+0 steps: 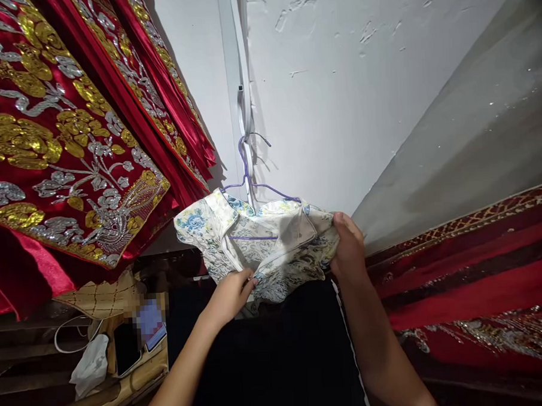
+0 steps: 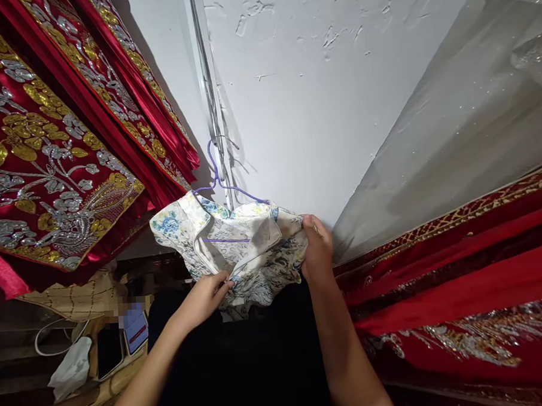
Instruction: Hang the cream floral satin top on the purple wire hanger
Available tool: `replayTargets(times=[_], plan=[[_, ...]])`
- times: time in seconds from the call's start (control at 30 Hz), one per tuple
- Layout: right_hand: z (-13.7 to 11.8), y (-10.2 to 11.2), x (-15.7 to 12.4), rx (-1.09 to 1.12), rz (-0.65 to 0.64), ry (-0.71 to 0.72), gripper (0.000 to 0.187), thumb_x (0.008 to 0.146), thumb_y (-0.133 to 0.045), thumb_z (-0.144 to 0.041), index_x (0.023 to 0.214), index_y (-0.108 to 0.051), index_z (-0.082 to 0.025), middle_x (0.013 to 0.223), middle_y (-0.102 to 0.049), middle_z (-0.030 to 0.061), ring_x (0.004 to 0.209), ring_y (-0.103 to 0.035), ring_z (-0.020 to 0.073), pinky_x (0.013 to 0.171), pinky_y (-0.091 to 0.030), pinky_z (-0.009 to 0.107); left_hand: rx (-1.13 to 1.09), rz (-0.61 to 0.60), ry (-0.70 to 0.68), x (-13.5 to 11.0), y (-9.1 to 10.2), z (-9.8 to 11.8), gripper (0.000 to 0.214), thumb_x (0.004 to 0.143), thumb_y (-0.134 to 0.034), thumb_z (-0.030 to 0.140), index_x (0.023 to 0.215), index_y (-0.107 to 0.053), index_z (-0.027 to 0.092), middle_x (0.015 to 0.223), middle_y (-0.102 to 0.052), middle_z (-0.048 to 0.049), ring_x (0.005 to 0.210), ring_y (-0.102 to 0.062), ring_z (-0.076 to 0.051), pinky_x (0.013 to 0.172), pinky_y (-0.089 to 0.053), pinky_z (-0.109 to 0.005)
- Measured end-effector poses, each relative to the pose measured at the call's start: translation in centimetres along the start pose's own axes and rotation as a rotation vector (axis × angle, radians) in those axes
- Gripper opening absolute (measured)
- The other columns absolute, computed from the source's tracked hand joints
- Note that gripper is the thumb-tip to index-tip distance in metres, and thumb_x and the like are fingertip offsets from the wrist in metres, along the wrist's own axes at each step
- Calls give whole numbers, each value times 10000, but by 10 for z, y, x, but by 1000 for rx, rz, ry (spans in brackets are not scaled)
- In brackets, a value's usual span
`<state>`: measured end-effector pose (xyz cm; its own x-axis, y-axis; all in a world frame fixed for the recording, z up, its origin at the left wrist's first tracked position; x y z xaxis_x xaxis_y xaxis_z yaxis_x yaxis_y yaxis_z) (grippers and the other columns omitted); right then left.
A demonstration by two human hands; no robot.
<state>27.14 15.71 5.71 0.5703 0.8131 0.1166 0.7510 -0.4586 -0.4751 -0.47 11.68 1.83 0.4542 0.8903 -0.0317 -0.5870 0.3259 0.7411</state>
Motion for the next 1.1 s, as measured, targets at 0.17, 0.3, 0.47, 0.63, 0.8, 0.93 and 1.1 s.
replayTargets(times=[0.17,0.3,0.47,0.63,0.8,0.93,1.1], plan=[[4,-1,1,-36,11,-6,390,727,-815,-532,839,-658,-192,768,-622,-32,714,-608,138,705,-530,265,-79,20,-30,-6,-5,-2,307,1025,-374,357,795,-516,211,703,-546,-20,674,-541,-196,646,-342,-280],[6,2,0,-94,45,-31,433,723,-803,-562,956,-704,-211,863,-692,11,839,-669,206,746,-560,332,-125,-36,-58,-10,-5,1,355,1039,-343,396,776,-495,213,712,-548,-27,688,-549,-202,648,-353,-282],[12,15,-2,-173,168,4,467,719,-801,-561,1002,-736,-195,942,-731,34,957,-680,228,801,-547,345,-71,-85,-44,-10,-3,3,341,1026,-361,398,772,-502,220,712,-555,-40,684,-556,-218,627,-349,-291],[21,12,1,-137,179,-7,434,727,-790,-571,912,-721,-184,852,-698,5,865,-657,190,761,-528,304,-46,-77,-73,-5,-2,2,315,1005,-393,334,784,-582,211,720,-594,-60,704,-582,-228,664,-383,-305],[18,7,12,-163,134,41,408,753,-765,-568,855,-701,-178,805,-656,-19,822,-613,154,759,-486,258,-138,51,-5,-4,0,3,276,982,-452,329,1059,-694,221,825,-667,-75,747,-625,-233,696,-435,-316],[19,8,26,-189,59,14,407,767,-754,-560,872,-689,-172,803,-633,-20,776,-582,142,748,-468,258,-348,267,100,-15,-9,6,336,968,-513,356,1277,-595,253,761,-621,-19,687,-584,-193,696,-458,-308],[7,24,9,-294,162,192,419,792,-755,-463,1092,-602,-214,1048,-609,11,911,-570,150,826,-459,271,-700,496,188,-30,-40,9,249,954,-581,367,1132,-451,253,729,-621,18,669,-566,-156,705,-475,-280]])
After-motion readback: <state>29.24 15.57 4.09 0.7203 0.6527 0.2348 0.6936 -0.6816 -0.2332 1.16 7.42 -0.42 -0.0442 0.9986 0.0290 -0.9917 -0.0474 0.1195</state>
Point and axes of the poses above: each hand's wrist, its own x-axis towards the middle knuckle, its own y-axis out of the back of the hand, z = x × y, the point moved 6 cm from there along x, towards the middle knuckle
